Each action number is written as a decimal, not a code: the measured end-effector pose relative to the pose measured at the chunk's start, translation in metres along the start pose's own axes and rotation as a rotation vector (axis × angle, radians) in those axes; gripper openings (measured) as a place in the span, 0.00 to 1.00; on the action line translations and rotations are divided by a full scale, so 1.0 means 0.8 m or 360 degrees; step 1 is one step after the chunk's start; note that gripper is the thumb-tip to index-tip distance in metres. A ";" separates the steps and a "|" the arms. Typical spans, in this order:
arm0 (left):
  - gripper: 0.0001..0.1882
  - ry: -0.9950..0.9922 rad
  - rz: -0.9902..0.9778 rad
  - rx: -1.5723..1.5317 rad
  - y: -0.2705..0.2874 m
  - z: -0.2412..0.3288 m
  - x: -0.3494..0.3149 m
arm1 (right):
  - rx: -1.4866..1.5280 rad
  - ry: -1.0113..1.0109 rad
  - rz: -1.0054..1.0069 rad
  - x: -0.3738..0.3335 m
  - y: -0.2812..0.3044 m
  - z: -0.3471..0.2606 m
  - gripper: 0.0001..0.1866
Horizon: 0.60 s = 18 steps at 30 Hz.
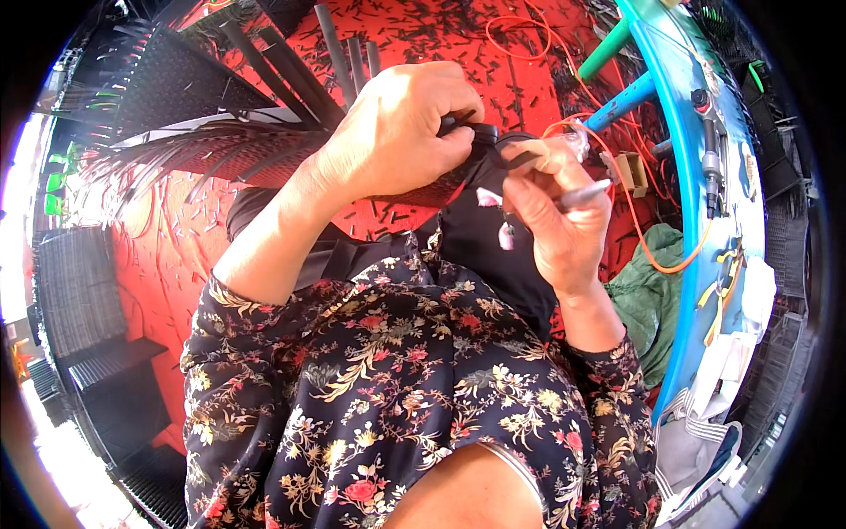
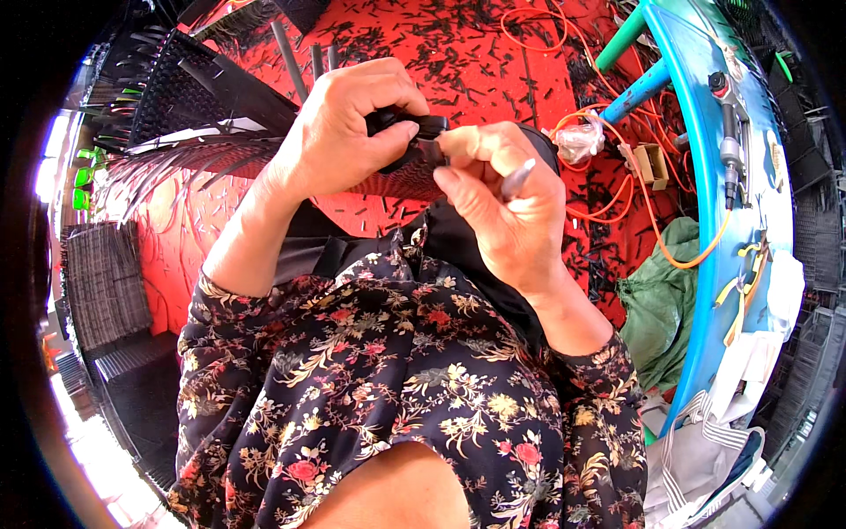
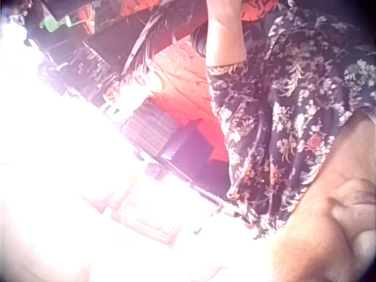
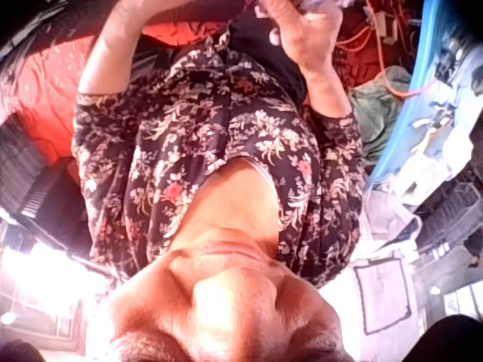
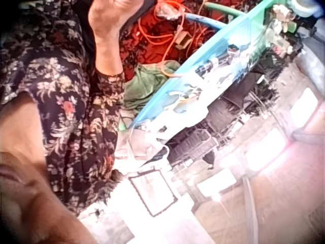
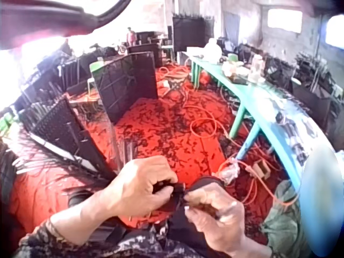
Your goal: The person sits on a red floor and uses a knife to trim black plastic strips attached to a woven structure. They hold the structure in their left hand and carefully cut the ends of the strips with the knife in their right hand, repeating the action for multiple strips.
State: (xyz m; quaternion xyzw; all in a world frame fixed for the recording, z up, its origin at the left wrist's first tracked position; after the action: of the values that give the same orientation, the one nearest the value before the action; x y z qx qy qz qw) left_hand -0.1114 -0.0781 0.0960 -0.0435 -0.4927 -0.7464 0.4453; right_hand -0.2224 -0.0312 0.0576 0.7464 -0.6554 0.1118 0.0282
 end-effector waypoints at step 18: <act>0.05 -0.0034 0.0096 0.0056 0.004 0.006 0.007 | 0.0629 -0.0756 0.0340 -0.005 0.006 0.057 0.02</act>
State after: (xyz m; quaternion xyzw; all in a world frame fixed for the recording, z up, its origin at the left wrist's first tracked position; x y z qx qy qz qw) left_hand -0.1145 -0.0780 0.1036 -0.0584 -0.5089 -0.7234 0.4629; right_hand -0.2217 -0.0364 0.0116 0.6697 -0.6839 0.0619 -0.2829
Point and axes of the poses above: each hand's wrist, its own x-axis towards the middle knuckle, its own y-axis out of the back of the hand, z = x × y, the point moved 10 cm from there along x, towards the middle knuckle, and after that the axes turned 3 degrees about -y, right-handed, at the moved point
